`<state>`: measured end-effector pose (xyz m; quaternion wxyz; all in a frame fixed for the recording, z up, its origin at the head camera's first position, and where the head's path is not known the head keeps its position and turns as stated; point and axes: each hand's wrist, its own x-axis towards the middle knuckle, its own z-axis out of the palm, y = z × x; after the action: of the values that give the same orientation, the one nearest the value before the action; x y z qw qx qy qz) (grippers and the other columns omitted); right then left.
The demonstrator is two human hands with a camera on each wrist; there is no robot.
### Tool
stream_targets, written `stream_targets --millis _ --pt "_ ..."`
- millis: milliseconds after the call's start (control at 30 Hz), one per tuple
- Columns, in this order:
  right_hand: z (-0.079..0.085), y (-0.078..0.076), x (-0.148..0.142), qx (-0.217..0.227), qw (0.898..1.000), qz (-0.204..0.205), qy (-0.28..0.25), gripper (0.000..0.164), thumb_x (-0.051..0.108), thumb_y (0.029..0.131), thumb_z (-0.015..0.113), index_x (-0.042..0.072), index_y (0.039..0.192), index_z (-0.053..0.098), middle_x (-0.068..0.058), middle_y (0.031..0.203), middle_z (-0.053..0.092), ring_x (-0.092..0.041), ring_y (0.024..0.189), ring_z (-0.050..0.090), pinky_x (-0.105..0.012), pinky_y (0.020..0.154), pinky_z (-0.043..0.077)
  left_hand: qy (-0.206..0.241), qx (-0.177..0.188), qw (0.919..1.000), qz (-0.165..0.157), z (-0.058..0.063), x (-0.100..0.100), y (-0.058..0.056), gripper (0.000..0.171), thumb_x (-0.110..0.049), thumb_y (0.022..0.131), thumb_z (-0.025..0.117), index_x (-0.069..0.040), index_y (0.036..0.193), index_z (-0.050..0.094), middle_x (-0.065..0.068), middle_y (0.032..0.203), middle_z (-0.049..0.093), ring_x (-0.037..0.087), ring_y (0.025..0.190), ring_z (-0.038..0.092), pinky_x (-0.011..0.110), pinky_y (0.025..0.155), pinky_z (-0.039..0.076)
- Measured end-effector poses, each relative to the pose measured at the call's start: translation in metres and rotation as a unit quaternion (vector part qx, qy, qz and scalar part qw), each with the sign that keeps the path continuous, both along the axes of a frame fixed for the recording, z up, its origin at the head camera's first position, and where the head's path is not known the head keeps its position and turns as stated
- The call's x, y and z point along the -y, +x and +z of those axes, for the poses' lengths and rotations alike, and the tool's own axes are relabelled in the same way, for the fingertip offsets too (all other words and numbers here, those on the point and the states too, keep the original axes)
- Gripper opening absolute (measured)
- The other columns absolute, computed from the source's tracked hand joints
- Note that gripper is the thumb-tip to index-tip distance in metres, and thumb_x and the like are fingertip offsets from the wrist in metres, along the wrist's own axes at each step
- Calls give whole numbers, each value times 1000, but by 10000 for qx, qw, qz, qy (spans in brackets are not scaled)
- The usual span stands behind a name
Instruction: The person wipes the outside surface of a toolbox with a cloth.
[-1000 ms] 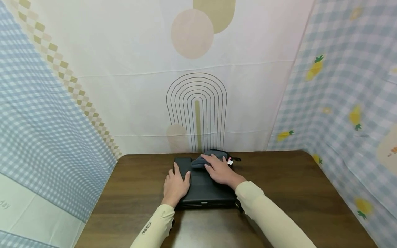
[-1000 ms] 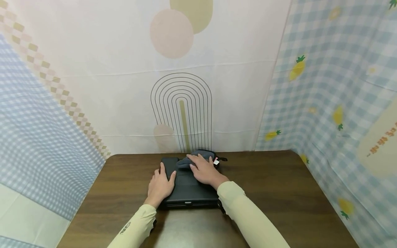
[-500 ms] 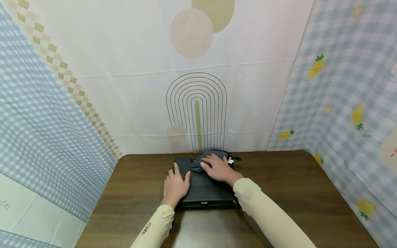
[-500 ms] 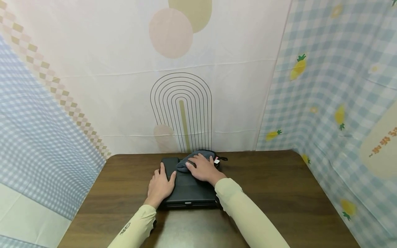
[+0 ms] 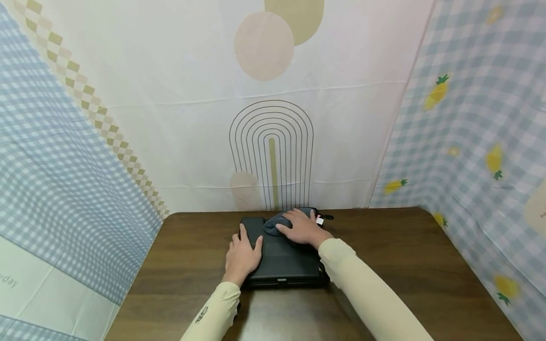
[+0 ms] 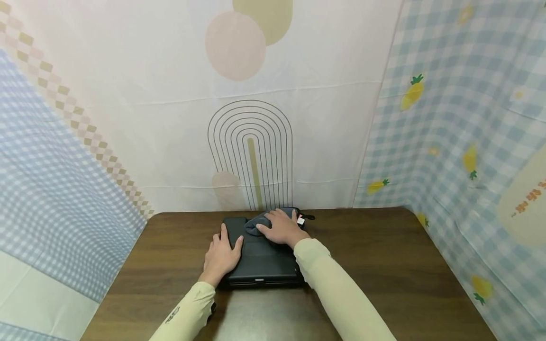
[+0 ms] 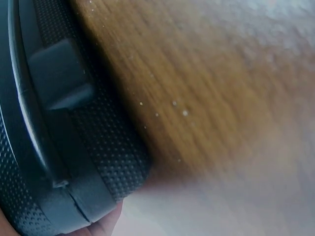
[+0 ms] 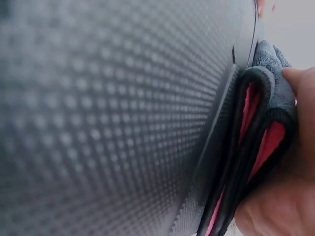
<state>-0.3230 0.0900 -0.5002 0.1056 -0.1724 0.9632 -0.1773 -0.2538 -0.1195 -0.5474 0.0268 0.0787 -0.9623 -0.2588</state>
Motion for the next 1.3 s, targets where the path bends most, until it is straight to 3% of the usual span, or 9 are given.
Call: stream_targets --millis 567,1067,1300 --pt "-11 -31 -12 153 9988 -438 148 65 61 103 31 22 154 40 -9 159 39 -36 148 33 -68 118 13 42 -65 9999 107 1 -3 2 84 -62 99 42 -16 162 12 29 150 40 46 132 48 59 101 44" --pt "-13 -32 -24 124 9993 -358 32 71 68 100 30 24 155 39 -10 160 36 -36 149 30 -64 119 16 192 -84 9994 279 1 -3 2 76 -57 101 43 -20 162 15 27 148 43 44 127 51 58 99 46" --pt "-15 -30 -37 242 9978 -556 -268 74 69 99 30 22 156 36 -13 161 34 -39 150 28 -65 117 21 168 -89 9992 351 0 -2 3 75 -58 101 42 -22 162 15 27 146 46 44 125 53 57 96 48"
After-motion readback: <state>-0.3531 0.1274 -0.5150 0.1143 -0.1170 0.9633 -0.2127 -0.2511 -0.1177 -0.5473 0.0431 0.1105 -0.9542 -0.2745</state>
